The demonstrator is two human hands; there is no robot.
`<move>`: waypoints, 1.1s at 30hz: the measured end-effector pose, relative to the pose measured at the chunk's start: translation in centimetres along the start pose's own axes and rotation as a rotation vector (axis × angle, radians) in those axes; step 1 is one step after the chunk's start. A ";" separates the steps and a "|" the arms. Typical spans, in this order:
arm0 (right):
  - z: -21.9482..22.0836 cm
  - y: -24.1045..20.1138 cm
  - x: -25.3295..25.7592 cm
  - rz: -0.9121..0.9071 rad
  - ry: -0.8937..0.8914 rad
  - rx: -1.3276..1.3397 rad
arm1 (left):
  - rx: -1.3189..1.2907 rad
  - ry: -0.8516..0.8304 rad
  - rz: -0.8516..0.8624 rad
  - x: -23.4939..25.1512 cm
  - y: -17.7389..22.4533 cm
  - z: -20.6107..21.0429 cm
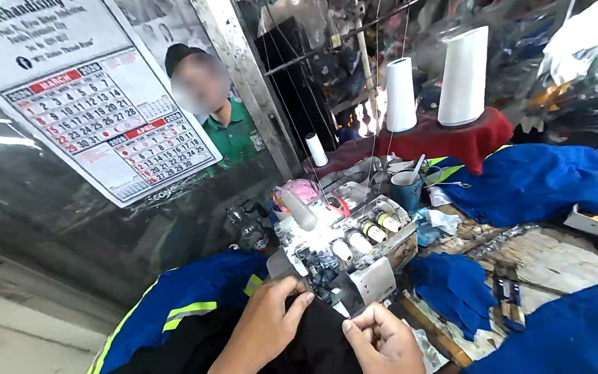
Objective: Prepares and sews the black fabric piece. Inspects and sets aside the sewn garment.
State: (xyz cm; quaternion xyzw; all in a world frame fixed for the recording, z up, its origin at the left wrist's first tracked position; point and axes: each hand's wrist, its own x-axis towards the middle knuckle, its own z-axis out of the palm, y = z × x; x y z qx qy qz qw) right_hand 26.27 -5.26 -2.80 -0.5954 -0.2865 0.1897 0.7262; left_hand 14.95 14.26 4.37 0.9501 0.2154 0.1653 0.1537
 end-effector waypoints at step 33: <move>2.1 2.3 1.3 -0.288 0.120 -0.101 | 0.560 0.123 -0.111 2.6 -1.2 1.4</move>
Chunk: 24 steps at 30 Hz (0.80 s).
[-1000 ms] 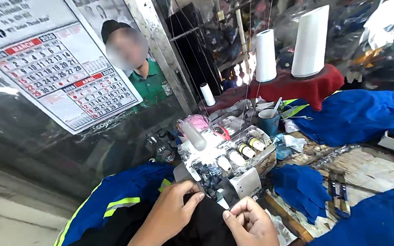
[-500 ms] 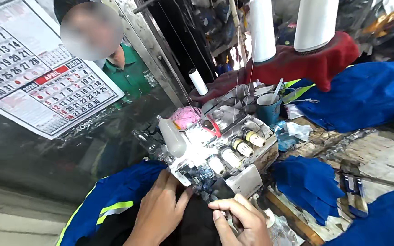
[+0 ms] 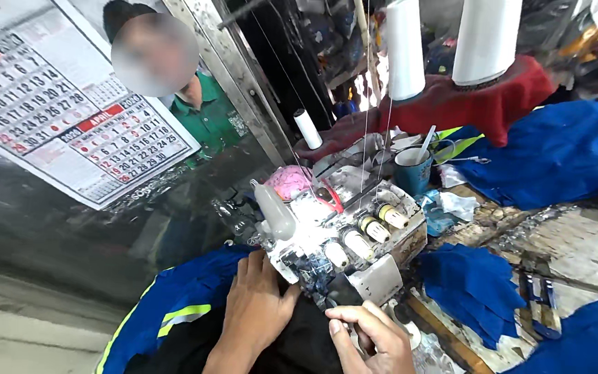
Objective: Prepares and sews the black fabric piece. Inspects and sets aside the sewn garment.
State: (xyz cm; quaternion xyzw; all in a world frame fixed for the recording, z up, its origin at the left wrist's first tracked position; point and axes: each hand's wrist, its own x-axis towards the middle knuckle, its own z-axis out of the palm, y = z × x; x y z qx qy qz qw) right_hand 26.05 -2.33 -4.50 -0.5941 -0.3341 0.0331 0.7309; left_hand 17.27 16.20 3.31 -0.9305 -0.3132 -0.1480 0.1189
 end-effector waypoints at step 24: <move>-6.6 -3.6 -0.3 0.168 -0.506 0.060 | -0.328 0.419 0.143 -13.7 3.1 -2.7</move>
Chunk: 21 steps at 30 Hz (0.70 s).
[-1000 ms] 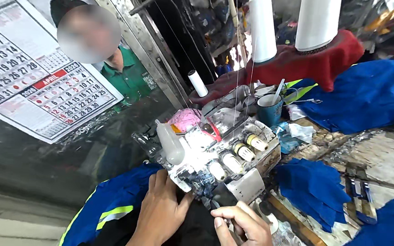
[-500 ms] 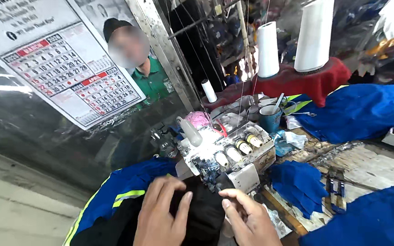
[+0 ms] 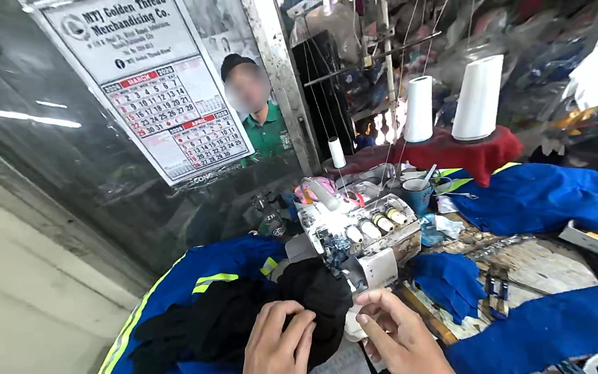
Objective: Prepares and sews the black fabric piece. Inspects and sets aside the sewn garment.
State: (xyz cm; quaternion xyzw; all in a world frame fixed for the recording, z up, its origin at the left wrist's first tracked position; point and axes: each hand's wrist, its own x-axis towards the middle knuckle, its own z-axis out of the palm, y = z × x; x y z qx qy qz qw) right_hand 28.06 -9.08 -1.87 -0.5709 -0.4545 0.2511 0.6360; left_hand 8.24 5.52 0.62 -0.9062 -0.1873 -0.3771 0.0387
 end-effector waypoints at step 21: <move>1.9 1.5 -2.2 -0.006 -0.298 -0.044 | -0.019 -0.474 -0.157 10.2 -0.2 -5.4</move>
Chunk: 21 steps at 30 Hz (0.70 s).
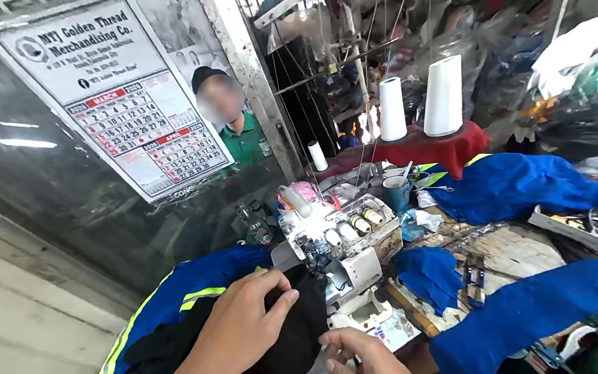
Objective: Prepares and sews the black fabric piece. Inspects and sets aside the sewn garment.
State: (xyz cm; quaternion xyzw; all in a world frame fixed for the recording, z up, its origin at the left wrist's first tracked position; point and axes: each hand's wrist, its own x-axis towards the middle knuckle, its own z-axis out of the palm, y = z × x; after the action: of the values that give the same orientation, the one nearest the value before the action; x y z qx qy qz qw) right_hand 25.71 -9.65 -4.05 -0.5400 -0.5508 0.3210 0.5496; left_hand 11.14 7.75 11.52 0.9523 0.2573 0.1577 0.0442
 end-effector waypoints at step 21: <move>-4.2 0.4 3.0 -0.192 0.378 -0.328 | -0.311 0.009 -0.019 -2.2 2.7 2.6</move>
State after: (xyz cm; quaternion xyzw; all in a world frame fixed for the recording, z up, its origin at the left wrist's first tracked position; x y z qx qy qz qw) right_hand 30.35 -7.70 -2.83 -0.6174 -0.5319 0.0671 0.5757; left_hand 11.47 4.26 8.91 0.9308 0.2391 0.1992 0.1916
